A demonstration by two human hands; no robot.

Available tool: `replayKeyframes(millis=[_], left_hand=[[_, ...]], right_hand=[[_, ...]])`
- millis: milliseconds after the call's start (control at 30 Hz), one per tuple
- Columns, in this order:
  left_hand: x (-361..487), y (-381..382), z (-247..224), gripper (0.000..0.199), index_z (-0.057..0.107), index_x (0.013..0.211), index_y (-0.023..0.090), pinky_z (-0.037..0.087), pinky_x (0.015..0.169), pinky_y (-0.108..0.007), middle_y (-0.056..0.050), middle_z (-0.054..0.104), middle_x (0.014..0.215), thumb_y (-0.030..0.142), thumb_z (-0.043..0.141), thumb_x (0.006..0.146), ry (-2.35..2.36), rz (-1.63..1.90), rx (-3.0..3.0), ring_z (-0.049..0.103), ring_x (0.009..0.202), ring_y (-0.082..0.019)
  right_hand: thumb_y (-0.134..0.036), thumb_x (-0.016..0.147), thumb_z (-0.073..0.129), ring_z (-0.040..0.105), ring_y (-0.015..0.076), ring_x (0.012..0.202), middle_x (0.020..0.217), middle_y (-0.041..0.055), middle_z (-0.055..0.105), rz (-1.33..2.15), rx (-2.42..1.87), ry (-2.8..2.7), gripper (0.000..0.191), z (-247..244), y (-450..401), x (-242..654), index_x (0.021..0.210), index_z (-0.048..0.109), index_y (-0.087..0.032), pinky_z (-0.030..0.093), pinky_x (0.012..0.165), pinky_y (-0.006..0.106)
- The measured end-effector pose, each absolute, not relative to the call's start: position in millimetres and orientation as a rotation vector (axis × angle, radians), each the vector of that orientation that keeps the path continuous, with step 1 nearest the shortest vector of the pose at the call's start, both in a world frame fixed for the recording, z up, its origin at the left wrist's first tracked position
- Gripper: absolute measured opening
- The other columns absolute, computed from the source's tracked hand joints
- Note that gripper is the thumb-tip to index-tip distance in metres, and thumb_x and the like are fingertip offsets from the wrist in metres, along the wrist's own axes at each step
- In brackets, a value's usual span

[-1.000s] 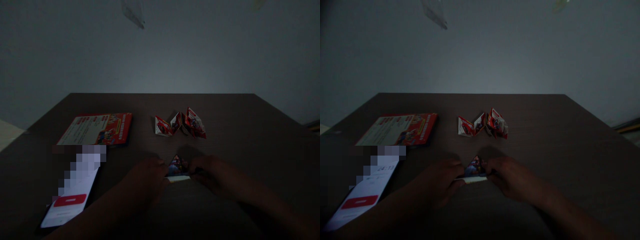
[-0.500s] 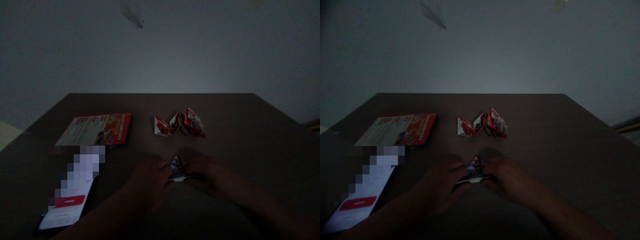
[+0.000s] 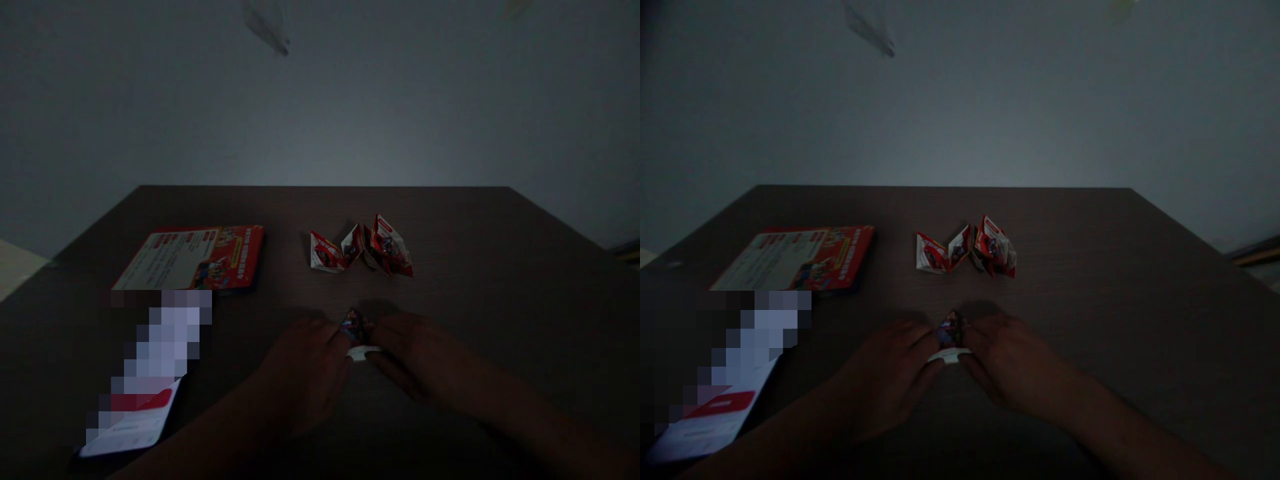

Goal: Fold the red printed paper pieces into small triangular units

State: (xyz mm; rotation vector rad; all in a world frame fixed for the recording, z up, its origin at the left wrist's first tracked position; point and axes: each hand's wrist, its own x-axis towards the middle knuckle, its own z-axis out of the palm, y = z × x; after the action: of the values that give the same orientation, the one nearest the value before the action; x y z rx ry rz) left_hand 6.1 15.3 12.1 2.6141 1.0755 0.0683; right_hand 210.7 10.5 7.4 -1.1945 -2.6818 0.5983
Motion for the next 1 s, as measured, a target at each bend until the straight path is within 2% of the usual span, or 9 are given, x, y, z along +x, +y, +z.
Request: replayKeyframes(millis=[600,767,1000], left_hand=[[6.4,16.2,8.8,0.021,0.058,0.102,0.017,0.045,0.079,-0.040,-0.008,0.064,0.096,0.022,0.041,0.091,1.042,0.088,2.608,0.057,0.087,-0.023],[7.9,13.3,9.6,0.022,0.060,0.100,0.016,0.045,0.076,-0.040,-0.009,0.065,0.094,0.024,0.042,0.090,1.105,0.096,2.603,0.057,0.084,-0.024],[10.6,12.4,12.3,0.025,0.060,0.102,0.014,0.046,0.074,-0.041,-0.010,0.065,0.096,0.023,0.039,0.091,1.142,0.063,2.623,0.058,0.084,-0.025]], right_hand=[[-0.020,0.088,0.052,0.059,0.0193,0.082,0.091,0.0054,0.065,0.644,-1.203,-2.662,0.015,10.5,11.9,205.1,0.099,0.061,-0.018,0.042,0.074,0.032],[-0.021,0.085,0.055,0.059,0.0186,0.075,0.084,0.0051,0.065,0.642,-1.351,-2.608,0.011,10.6,9.8,202.3,0.092,0.063,-0.018,0.041,0.067,0.029],[-0.022,0.088,0.052,0.060,0.0205,0.082,0.090,0.0066,0.065,0.663,-1.358,-2.609,0.015,12.9,10.2,202.3,0.098,0.062,-0.017,0.043,0.074,0.032]])
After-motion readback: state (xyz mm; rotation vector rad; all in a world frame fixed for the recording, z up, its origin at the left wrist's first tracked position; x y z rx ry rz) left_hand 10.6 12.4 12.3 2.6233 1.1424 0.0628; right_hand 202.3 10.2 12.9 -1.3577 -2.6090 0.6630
